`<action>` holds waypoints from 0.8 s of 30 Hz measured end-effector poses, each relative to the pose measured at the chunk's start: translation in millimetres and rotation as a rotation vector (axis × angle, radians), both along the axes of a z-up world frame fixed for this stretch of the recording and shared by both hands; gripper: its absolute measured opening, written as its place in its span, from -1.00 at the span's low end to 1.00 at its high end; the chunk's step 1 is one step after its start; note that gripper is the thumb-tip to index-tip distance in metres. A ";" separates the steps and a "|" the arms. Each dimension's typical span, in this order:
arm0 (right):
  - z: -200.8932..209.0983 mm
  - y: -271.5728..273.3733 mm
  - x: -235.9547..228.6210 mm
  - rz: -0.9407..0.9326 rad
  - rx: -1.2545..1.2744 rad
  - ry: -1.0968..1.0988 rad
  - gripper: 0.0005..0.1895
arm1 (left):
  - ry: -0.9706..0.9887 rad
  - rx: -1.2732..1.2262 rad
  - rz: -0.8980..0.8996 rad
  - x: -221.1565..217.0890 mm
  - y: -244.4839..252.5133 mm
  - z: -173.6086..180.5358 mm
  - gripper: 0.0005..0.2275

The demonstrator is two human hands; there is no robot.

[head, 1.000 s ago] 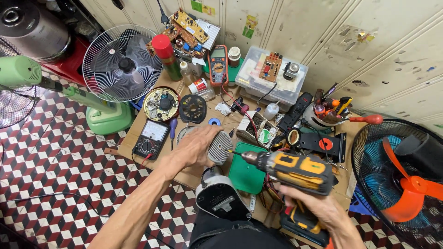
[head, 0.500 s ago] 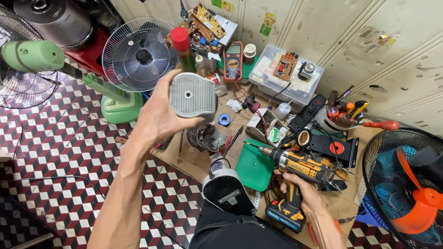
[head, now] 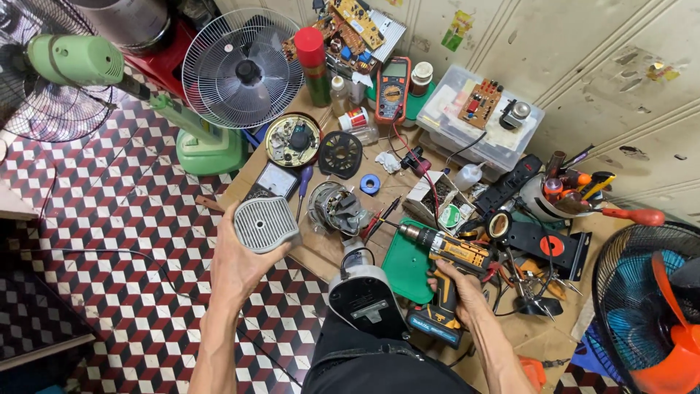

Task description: Disassemble an electric fan motor housing and components using a power drill and hands.

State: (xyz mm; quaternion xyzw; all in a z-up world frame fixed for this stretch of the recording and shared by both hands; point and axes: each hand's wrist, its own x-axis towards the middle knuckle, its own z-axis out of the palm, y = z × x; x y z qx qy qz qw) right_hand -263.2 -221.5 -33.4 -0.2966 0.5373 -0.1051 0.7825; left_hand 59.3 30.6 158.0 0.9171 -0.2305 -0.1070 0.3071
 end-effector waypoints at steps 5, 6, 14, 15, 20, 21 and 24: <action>0.0 0.1 -1.4 0.123 -0.188 0.242 -0.46 | 0.019 -0.008 0.032 -13.2 2.8 -16.3 0.00; 12.5 1.6 2.2 0.222 -0.309 0.382 -0.43 | 0.013 -0.014 0.039 -15.2 2.2 -17.7 -0.01; 13.6 6.1 1.0 0.432 -0.542 0.607 -0.30 | 0.026 -0.131 0.091 -24.5 7.3 -29.5 -0.05; 14.4 5.9 1.0 0.425 -0.522 0.629 -0.29 | 0.024 -0.135 0.096 -24.6 8.0 -31.3 -0.04; -6.6 2.9 -9.0 0.357 -0.525 0.580 -0.24 | 0.041 -0.178 0.110 -26.4 10.1 -30.0 -0.05; -5.5 3.7 -9.5 0.369 -0.524 0.595 -0.22 | 0.026 -0.179 0.102 -26.3 10.4 -27.9 -0.04; 2.9 4.2 -9.5 0.419 -0.537 0.648 -0.21 | -0.004 -0.175 0.087 -23.5 11.6 -26.3 -0.03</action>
